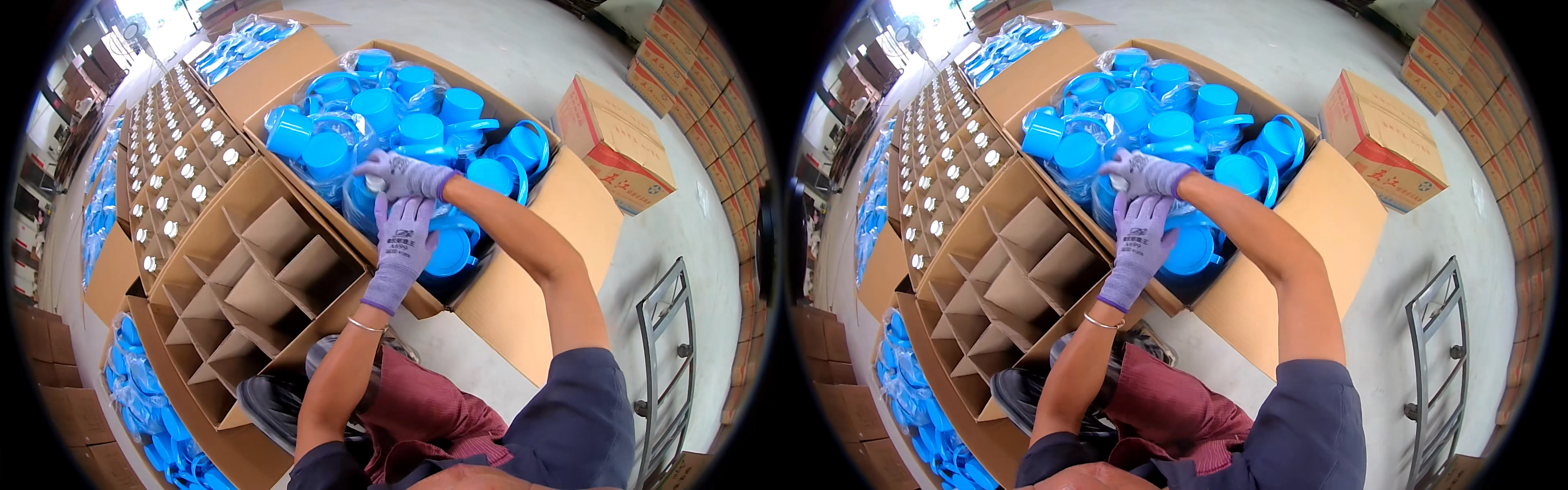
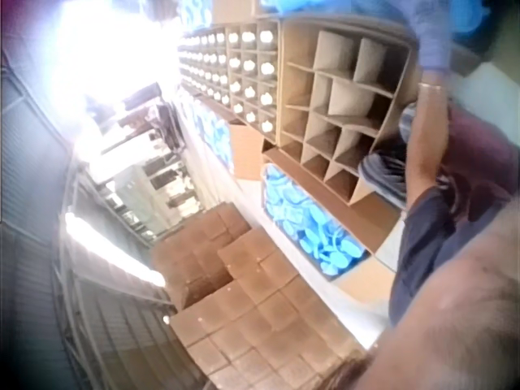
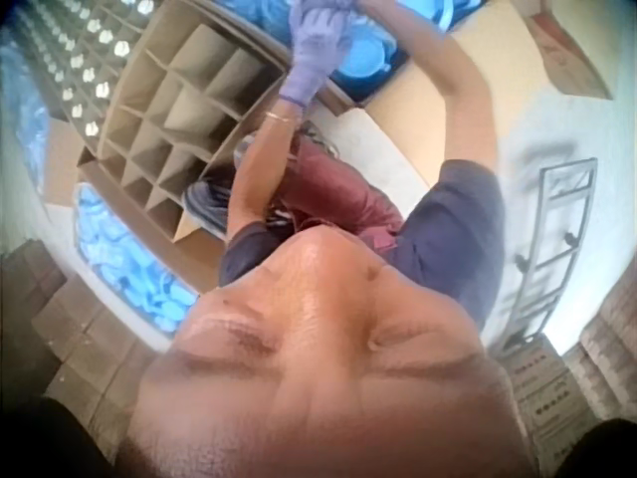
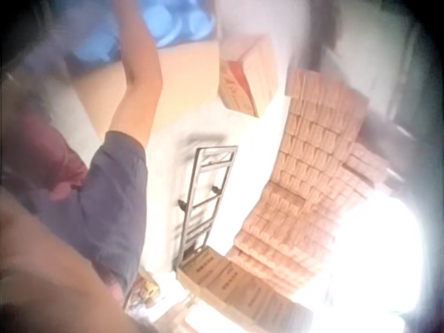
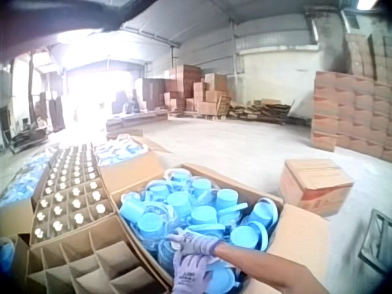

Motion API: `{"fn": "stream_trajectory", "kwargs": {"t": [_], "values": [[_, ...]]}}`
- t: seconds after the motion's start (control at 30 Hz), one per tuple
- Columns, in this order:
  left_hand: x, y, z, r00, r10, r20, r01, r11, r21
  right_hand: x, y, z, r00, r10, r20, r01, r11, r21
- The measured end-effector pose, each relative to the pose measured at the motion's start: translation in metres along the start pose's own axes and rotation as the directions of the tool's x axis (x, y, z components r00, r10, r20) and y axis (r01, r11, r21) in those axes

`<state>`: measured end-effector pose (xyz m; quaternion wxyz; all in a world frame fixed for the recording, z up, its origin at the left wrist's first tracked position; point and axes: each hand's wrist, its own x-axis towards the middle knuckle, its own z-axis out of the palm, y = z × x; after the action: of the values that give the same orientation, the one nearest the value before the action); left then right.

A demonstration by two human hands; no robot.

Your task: The person assembles thermoses by placing reflective inner vessels into blue plastic outer casings, screwing on blue plastic top sections, and placing the completed units into plastic bags before boxing them.

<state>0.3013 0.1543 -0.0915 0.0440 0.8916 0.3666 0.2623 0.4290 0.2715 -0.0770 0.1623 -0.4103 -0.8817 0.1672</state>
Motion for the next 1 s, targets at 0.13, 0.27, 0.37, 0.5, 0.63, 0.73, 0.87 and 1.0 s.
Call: {"fn": "stream_trajectory", "kwargs": {"t": [0.13,0.27,0.37,0.5,0.63,0.73,0.87,1.0], "values": [[-0.014,-0.015,0.015,0.985,-0.124,-0.116,0.137,0.985,0.105,-0.021,0.024,-0.021,0.946,-0.105,-0.306,0.123,0.992,0.038],[-0.011,-0.037,0.009,0.957,-0.158,-0.243,0.211,0.954,0.211,-0.119,0.088,-0.097,0.615,0.427,-0.662,-0.720,0.647,-0.251],[-0.020,-0.051,0.014,0.956,-0.160,-0.247,0.195,0.973,0.124,-0.140,0.109,-0.070,0.017,0.738,-0.675,-1.000,0.011,-0.013],[-0.022,-0.043,-0.003,0.958,-0.100,-0.268,0.106,0.994,0.010,-0.095,0.119,-0.033,0.599,0.681,-0.421,-0.759,0.651,-0.028],[-0.078,-0.070,-0.080,0.935,-0.249,-0.252,0.181,0.947,-0.266,-0.026,-0.023,0.002,0.764,0.213,-0.609,-0.446,0.856,-0.261],[-0.173,-0.129,-0.155,0.902,-0.336,-0.272,0.381,0.915,0.133,0.006,-0.120,0.029,0.886,-0.072,-0.458,0.138,0.984,0.114],[-0.343,-0.182,-0.212,0.441,-0.845,-0.303,0.893,0.446,0.057,0.060,-0.159,0.121,0.986,-0.037,-0.162,0.030,0.998,-0.048],[-0.473,-0.153,-0.216,0.562,-0.816,-0.136,0.827,0.551,0.111,0.110,-0.210,0.174,0.994,-0.103,-0.036,0.099,0.991,-0.087]]}}
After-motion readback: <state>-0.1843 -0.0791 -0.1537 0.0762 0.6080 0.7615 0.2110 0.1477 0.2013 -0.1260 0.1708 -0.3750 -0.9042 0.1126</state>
